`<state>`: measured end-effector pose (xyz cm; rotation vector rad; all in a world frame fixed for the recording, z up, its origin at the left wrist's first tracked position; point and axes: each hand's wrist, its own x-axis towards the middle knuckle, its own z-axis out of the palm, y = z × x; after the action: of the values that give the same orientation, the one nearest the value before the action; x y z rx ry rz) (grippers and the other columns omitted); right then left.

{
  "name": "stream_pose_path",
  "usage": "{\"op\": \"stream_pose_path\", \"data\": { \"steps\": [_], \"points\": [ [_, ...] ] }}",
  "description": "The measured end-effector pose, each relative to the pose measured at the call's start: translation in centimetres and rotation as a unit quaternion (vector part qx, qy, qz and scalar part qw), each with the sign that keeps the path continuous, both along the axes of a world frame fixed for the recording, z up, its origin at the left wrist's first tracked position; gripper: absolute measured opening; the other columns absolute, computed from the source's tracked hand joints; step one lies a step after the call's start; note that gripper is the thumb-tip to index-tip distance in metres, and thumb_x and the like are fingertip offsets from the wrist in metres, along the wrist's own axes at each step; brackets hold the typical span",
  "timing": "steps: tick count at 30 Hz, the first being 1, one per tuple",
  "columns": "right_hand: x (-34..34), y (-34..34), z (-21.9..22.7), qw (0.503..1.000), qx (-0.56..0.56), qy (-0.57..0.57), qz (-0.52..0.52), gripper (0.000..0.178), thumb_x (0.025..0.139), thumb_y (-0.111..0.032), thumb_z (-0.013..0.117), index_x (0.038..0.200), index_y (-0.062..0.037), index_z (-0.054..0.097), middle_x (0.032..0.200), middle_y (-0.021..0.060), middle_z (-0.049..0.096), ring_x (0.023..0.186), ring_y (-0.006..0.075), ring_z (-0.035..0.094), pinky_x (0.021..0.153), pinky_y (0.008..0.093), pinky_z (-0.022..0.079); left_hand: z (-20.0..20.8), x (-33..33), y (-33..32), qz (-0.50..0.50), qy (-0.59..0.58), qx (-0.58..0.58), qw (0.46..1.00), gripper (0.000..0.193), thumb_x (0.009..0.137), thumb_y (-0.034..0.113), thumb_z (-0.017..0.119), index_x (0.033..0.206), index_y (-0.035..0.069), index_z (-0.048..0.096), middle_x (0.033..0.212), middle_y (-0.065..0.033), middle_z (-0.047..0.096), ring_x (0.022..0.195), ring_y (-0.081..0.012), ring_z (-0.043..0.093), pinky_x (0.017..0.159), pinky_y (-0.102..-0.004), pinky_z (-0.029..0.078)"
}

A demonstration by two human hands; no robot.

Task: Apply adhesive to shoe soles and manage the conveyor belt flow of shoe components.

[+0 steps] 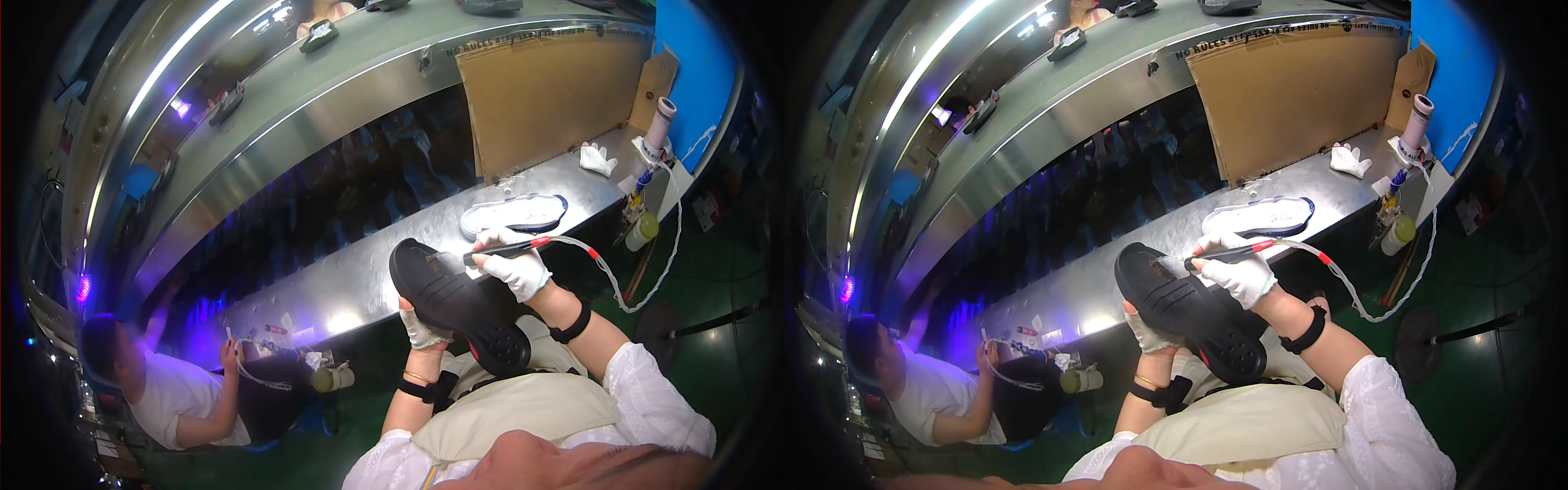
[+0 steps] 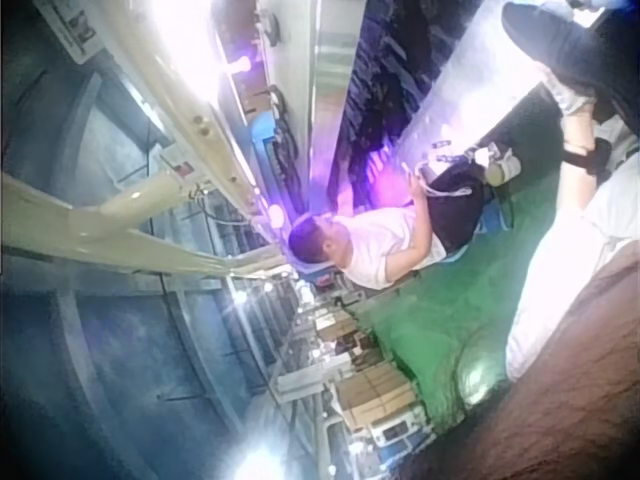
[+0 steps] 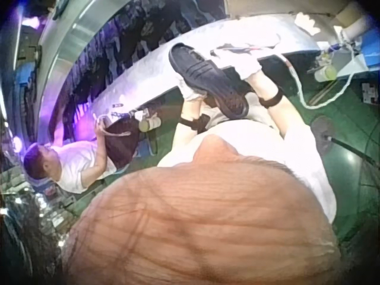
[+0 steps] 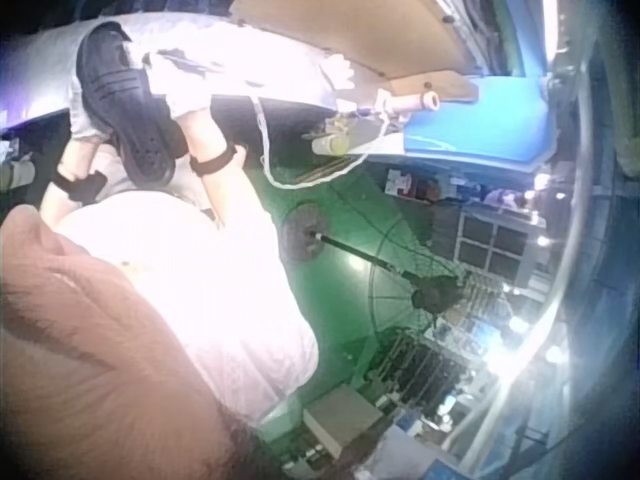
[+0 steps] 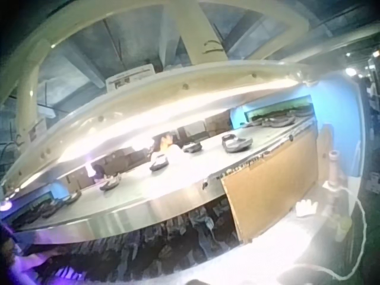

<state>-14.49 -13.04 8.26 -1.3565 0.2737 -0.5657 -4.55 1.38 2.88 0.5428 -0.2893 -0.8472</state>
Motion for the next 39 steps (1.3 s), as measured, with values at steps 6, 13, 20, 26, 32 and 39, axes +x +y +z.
{"op": "stream_pose_path", "data": {
  "steps": [6, 13, 20, 26, 32, 39],
  "points": [
    [0.0, 0.5, 0.9, 0.999, -0.027, 0.006, 0.025, 0.013, 0.084, -0.006, 0.063, 0.096, -0.0031, 0.057, 0.088, 0.0023, 0.062, 0.082, 0.0069, 0.056, 0.075, 0.0223, 0.045, -0.7, 0.4, 0.4, -0.016, -0.025, 0.016, 0.999, 0.085, 0.076, 0.073, 0.047, 0.135, 0.013, 0.038, 0.13, -0.0091, 0.048, 0.115, -0.0247, 0.05, 0.098, -0.0391, 0.042],
    [0.3, 1.5, -0.8, 0.98, -0.141, -0.096, 0.098, 0.017, 0.08, 0.003, 0.063, 0.095, -0.0029, 0.057, 0.1, 0.0068, 0.062, 0.095, 0.0116, 0.057, 0.084, 0.0279, 0.045, -1.6, 1.4, 0.6, -0.138, 0.0, -0.101, 0.985, 0.084, 0.075, 0.073, 0.049, 0.131, 0.01, 0.042, 0.122, -0.0113, 0.053, 0.108, -0.0271, 0.054, 0.093, -0.0387, 0.046],
    [1.8, 0.2, 0.4, 0.998, -0.055, -0.003, -0.001, 0.014, 0.081, 0.001, 0.062, 0.093, -0.0029, 0.055, 0.087, 0.0033, 0.06, 0.081, 0.0091, 0.057, 0.075, 0.0234, 0.047, 0.2, -0.1, -0.9, -0.02, 0.042, -0.073, 0.996, 0.072, 0.082, 0.063, 0.05, 0.131, 0.012, 0.042, 0.125, -0.0094, 0.052, 0.113, -0.0258, 0.051, 0.098, -0.0404, 0.042],
    [3.4, 0.3, -0.4, 0.997, -0.011, -0.08, -0.01, 0.015, 0.081, 0.001, 0.062, 0.094, -0.0017, 0.055, 0.09, 0.0053, 0.061, 0.084, 0.0103, 0.058, 0.077, 0.0241, 0.048, 0.4, -1.2, -1.8, 0.009, 0.017, -0.068, 0.997, 0.07, 0.084, 0.062, 0.048, 0.132, 0.013, 0.041, 0.125, -0.0073, 0.052, 0.111, -0.0226, 0.052, 0.097, -0.0373, 0.042],
    [4.2, 0.8, -2.3, 0.991, 0.01, -0.12, -0.05, 0.016, 0.08, 0.003, 0.062, 0.095, -0.002, 0.056, 0.09, 0.0058, 0.061, 0.084, 0.0116, 0.059, 0.076, 0.0252, 0.048, -0.1, -1.9, -1.9, 0.022, -0.005, -0.041, 0.999, 0.071, 0.084, 0.061, 0.048, 0.133, 0.011, 0.039, 0.126, -0.0058, 0.05, 0.113, -0.0212, 0.051, 0.097, -0.0352, 0.042],
    [3.2, 2.5, 0.2, 0.991, 0.045, -0.12, 0.038, 0.013, 0.083, -0.001, 0.061, 0.094, -0.0025, 0.055, 0.089, 0.0046, 0.062, 0.082, 0.0107, 0.059, 0.074, 0.0232, 0.047, -0.1, -2.0, -2.0, 0.033, -0.028, -0.025, 0.999, 0.075, 0.083, 0.063, 0.049, 0.133, 0.009, 0.039, 0.126, -0.0071, 0.05, 0.112, -0.0203, 0.051, 0.097, -0.0343, 0.042]
  ]
}}
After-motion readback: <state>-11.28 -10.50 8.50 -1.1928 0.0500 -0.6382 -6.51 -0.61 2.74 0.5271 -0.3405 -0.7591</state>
